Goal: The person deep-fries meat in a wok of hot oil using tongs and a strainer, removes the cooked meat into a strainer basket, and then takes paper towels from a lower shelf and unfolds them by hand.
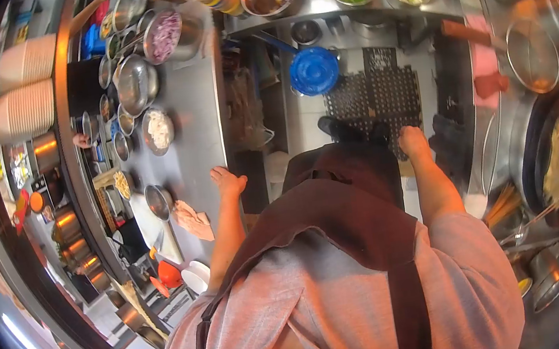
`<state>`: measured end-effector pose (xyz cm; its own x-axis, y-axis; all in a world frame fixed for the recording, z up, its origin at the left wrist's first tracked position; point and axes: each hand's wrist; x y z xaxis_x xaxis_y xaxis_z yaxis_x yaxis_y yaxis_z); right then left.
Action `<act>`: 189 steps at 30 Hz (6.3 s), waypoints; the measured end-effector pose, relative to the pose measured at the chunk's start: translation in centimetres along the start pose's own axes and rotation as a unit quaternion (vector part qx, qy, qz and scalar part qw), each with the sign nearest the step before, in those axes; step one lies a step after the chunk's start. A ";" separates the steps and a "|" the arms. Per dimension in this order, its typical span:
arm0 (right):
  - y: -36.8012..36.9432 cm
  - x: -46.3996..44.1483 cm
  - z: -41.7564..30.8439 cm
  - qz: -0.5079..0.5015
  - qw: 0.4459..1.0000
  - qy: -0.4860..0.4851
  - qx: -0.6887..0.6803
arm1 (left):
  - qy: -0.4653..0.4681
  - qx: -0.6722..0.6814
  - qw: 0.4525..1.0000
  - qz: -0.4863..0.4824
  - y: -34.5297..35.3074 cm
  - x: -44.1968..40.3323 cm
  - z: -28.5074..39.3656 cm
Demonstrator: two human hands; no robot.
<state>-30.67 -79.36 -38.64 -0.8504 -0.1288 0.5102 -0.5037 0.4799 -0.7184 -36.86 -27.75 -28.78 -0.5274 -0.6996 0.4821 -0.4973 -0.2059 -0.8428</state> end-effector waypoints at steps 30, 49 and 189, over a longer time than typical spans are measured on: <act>5.8 -9.1 -0.7 -0.099 0.993 0.013 0.064 | 0.174 0.413 0.885 0.127 5.0 -19.3 18.8; 18.6 -39.7 -26.3 -0.036 0.924 -0.298 -0.238 | 0.133 0.114 0.847 0.502 6.6 -43.3 27.8; 14.3 -33.6 -21.1 -0.017 0.649 0.151 -0.746 | 0.200 0.493 0.805 0.262 7.0 -29.1 23.6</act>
<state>-6.11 -49.80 -56.08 -0.6601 -0.0934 0.7454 0.3779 0.8163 0.4369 -8.72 -24.98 -54.41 -0.7641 -0.6321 -0.1285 0.5503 -0.5349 -0.6411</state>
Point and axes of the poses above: each hand's wrist, its own x-axis away from the middle knuckle, its own y-axis out of the palm, z = x × y, and after that the axes turned 8 degrees about -y, right-handed
